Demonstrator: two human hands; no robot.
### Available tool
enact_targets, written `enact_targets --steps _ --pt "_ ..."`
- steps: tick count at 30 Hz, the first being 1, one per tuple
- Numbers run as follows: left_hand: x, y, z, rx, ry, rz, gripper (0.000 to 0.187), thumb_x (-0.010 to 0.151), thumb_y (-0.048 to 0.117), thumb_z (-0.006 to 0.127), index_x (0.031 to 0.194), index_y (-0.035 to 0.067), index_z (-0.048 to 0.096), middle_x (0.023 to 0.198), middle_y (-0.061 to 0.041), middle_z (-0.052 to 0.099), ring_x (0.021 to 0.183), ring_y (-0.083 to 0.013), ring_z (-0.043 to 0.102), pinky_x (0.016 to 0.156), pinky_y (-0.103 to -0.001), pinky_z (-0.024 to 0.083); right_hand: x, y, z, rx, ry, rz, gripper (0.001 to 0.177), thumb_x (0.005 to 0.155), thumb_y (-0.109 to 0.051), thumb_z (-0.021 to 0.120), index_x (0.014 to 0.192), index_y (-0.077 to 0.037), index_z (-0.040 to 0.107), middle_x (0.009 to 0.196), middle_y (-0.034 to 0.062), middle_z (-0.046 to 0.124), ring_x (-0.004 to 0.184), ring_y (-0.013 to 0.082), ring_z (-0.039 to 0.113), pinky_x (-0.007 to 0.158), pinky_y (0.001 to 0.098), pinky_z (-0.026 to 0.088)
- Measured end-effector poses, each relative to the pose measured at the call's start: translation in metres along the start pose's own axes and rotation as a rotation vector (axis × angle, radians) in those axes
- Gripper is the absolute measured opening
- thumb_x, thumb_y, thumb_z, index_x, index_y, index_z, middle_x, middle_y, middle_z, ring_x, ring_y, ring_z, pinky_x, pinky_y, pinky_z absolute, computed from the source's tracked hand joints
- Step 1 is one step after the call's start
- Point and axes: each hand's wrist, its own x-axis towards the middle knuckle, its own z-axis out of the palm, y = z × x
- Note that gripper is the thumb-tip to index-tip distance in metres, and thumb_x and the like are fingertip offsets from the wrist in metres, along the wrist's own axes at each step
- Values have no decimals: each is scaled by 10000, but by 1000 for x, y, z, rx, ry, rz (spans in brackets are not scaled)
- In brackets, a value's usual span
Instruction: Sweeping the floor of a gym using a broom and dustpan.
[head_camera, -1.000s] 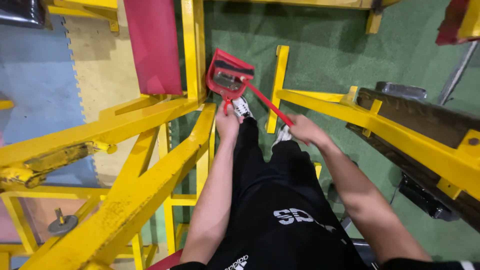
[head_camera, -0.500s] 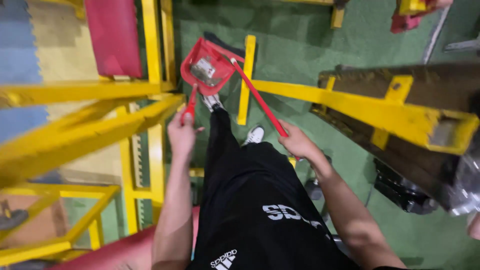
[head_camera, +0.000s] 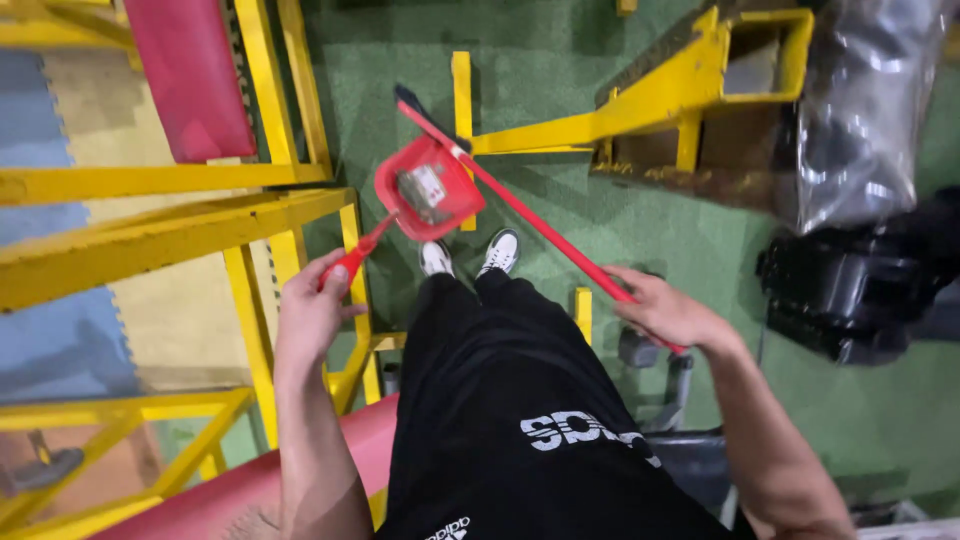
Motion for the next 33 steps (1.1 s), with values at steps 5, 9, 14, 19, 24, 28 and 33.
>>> enact_targets --steps 5,9,14,19,24,28,33 --pt "12 -5 -9 132 -172 -70 384 1035 188 587 1366 13 673 1012 -119 664 721 -227 537 667 -364 631 -54 7 13 -203 101 67 702 884 -205 645 1536 -264 392 629 -48 580 479 98 528 431 305 454" --pt "32 -26 9 90 -307 -53 383 973 168 601 1320 13 651 997 -56 650 841 -150 653 647 -365 672 -83 24 27 -120 137 282 721 903 -230 691 1549 -335 389 575 23 516 460 154 450 434 350 392" --pt "34 -27 66 191 -560 3 371 1015 173 571 1320 -12 672 969 -66 646 845 -133 661 669 -340 683 -96 100 35 -8 200 365 655 915 -257 686 1536 -297 482 618 93 466 486 215 417 458 402 348" --pt "24 -19 157 295 -669 44 393 997 177 558 1348 17 633 982 -36 673 763 -164 684 618 -351 651 -103 150 37 -189 356 281 634 862 -278 686 1464 -167 521 921 132 727 697 233 673 663 394 550" --pt "15 -35 270 471 -776 220 393 1012 178 563 1368 38 650 899 -111 657 729 -156 664 616 -355 675 -120 151 16 -80 446 416 665 879 -278 647 1509 -137 490 1038 187 766 784 366 709 741 493 576" --pt "1 -41 364 520 -818 272 412 1019 192 583 1404 51 621 945 -161 719 732 -171 710 620 -336 681 -120 211 -24 -112 526 331 606 873 -287 642 1451 -126 553 1095 183 762 898 334 743 836 447 572" --pt "-17 -39 482 495 -805 244 415 1011 193 573 1393 32 598 1145 -154 726 749 -208 762 587 -331 656 -131 303 -89 -261 678 81 607 862 -326 729 1391 -76 565 1164 204 717 1035 377 668 894 472 517"
